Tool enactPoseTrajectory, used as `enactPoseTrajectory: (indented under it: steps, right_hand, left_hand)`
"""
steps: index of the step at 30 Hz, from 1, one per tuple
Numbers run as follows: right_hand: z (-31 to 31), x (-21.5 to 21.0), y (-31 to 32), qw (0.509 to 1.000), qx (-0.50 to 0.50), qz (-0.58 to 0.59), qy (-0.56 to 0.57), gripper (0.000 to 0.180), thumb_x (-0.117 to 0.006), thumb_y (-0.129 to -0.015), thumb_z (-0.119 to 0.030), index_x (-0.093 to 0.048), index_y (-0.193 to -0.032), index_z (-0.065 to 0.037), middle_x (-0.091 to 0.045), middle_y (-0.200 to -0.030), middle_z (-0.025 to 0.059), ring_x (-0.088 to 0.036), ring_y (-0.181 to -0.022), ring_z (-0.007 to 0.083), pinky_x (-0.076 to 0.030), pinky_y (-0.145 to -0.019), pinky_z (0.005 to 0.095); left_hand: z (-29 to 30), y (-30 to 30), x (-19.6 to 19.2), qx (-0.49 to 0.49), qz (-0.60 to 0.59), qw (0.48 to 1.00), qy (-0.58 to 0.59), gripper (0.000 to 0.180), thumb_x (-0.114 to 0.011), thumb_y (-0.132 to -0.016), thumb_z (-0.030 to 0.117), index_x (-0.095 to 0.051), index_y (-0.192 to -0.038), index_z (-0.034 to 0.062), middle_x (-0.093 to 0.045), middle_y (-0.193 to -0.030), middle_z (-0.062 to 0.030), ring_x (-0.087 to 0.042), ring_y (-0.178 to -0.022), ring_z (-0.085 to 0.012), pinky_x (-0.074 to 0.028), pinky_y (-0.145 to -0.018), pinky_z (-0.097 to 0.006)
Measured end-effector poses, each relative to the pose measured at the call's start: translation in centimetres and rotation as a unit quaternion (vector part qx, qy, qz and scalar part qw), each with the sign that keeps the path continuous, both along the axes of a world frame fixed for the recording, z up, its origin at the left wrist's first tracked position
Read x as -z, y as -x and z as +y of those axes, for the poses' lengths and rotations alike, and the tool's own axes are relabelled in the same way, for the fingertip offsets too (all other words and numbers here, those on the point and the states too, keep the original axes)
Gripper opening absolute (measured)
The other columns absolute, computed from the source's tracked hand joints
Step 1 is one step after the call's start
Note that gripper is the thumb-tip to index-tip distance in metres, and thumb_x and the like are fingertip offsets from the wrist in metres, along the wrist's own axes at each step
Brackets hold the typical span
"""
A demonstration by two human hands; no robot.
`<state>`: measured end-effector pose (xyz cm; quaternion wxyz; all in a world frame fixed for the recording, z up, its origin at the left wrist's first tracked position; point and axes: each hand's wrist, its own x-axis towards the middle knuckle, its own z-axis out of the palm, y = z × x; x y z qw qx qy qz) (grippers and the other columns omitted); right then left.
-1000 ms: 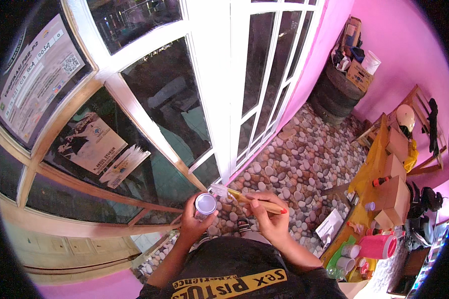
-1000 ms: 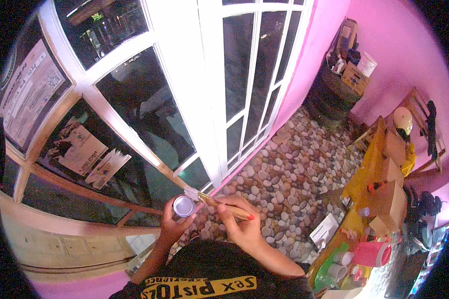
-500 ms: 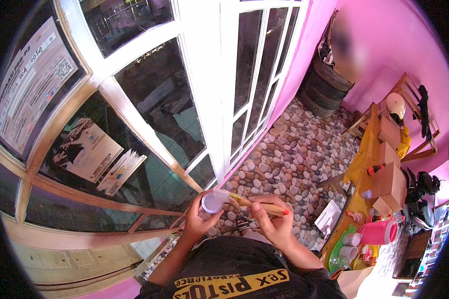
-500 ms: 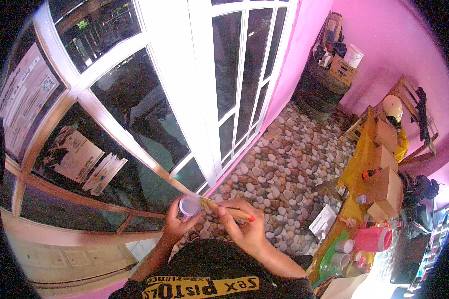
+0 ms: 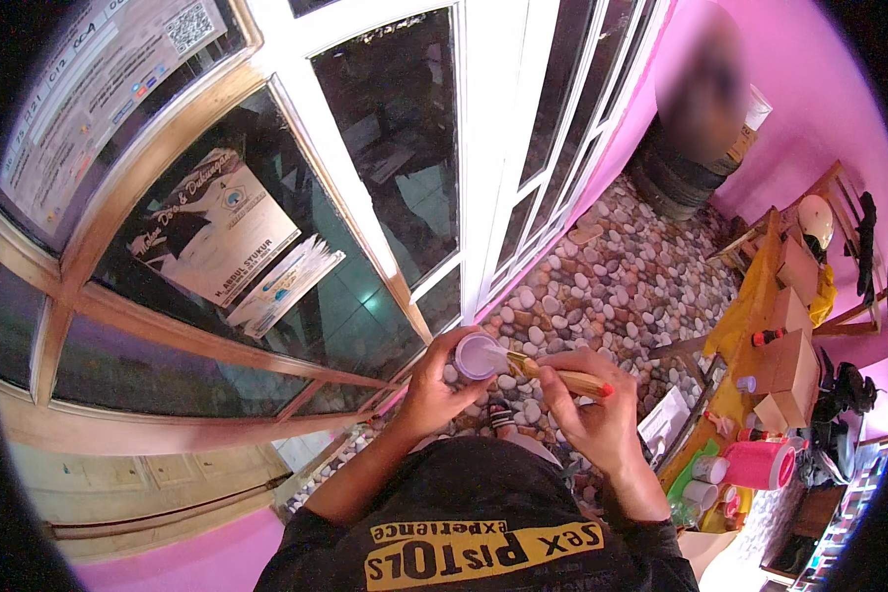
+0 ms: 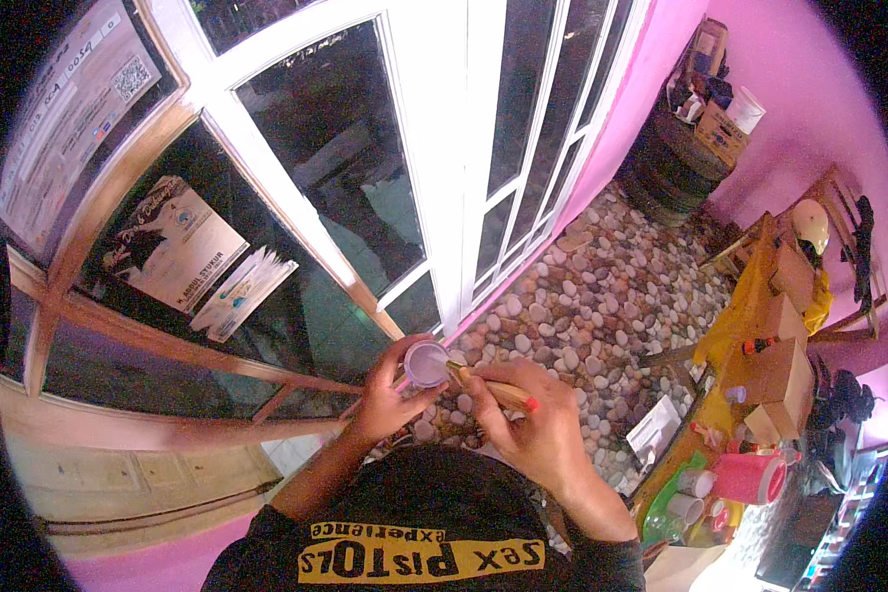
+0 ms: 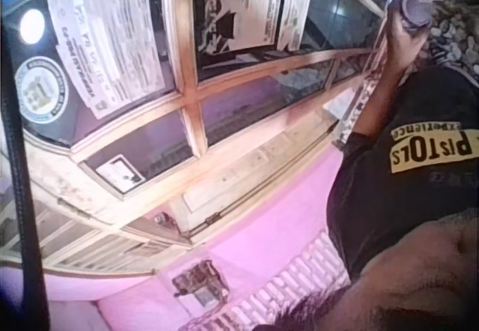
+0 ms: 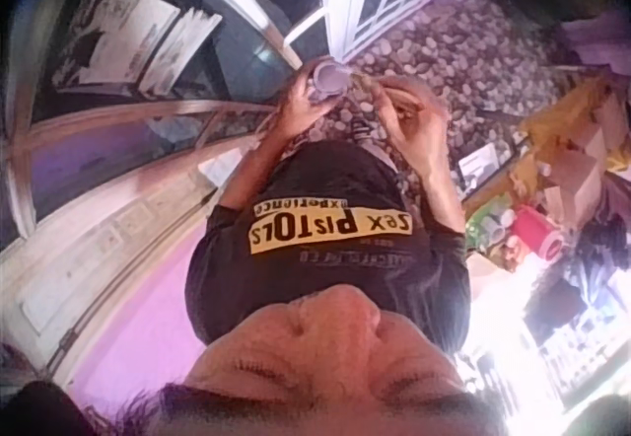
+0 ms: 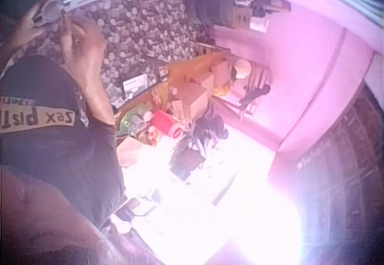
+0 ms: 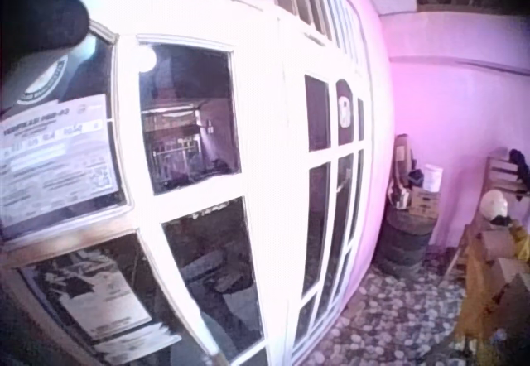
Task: The person paints a door frame white using a paintbrush and a small can of paint.
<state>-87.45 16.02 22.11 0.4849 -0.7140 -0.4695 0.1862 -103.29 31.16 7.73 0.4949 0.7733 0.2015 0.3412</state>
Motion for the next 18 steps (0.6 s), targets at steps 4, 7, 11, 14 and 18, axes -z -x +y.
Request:
enactPoseTrajectory:
  steps: [4,7,11,14,18]
  right_hand:
    - [1.7,0.6,0.4,0.994,-0.049,-0.097,-0.022,0.011,-0.074,-0.093,-0.009,-0.071,-0.101,-0.001,-0.073,-0.086,0.0116,-0.073,-0.074,0.0207,-0.055,-0.065,0.0315]
    - [2.5,1.3,0.8,0.988,-0.06,-0.138,-0.039,0.012,-0.075,-0.092,-0.01,-0.071,-0.1,-0.002,-0.072,-0.086,0.0147,-0.072,-0.073,0.028,-0.055,-0.065,0.0347]
    - [3.2,1.5,1.3,0.992,-0.059,-0.113,-0.002,0.012,-0.075,-0.089,-0.009,-0.071,-0.098,-0.002,-0.073,-0.093,0.0142,-0.072,-0.079,0.0359,-0.058,-0.068,0.0422]
    - [3.6,2.1,1.5,0.993,-0.065,-0.103,-0.005,0.012,-0.075,-0.09,-0.009,-0.07,-0.098,-0.002,-0.073,-0.093,0.0146,-0.072,-0.079,0.0367,-0.058,-0.068,0.0433]
    - [3.9,2.5,1.7,0.991,-0.08,-0.105,0.004,0.012,-0.075,-0.089,-0.009,-0.069,-0.098,-0.002,-0.073,-0.093,0.0152,-0.072,-0.079,0.0375,-0.058,-0.068,0.0438]
  left_hand:
    - [0.0,0.1,-0.1,0.003,-0.007,1.0,-0.005,0.07,-0.088,-0.078,0.008,-0.053,-0.139,0.003,-0.062,-0.135,-0.0141,-0.061,-0.125,-0.0259,-0.047,-0.107,-0.04]
    - [0.1,0.3,-0.4,0.004,-0.008,1.0,-0.005,0.071,-0.089,-0.078,0.008,-0.053,-0.139,0.0034,-0.062,-0.135,-0.0141,-0.061,-0.124,-0.0264,-0.047,-0.107,-0.04]
    - [0.2,0.6,0.3,0.0,-0.034,0.999,-0.01,0.071,-0.088,-0.075,0.006,-0.053,-0.138,0.0056,-0.063,-0.131,-0.015,-0.062,-0.124,-0.0307,-0.048,-0.104,-0.041]
    - [0.2,0.9,0.3,-0.003,-0.032,0.999,-0.016,0.072,-0.088,-0.075,0.005,-0.053,-0.138,0.0053,-0.062,-0.132,-0.0148,-0.061,-0.125,-0.0306,-0.048,-0.105,-0.041]
    - [0.1,1.0,0.9,-0.002,-0.048,0.999,0.001,0.072,-0.088,-0.075,0.005,-0.053,-0.138,0.0045,-0.062,-0.133,-0.0146,-0.061,-0.125,-0.0305,-0.048,-0.105,-0.04]
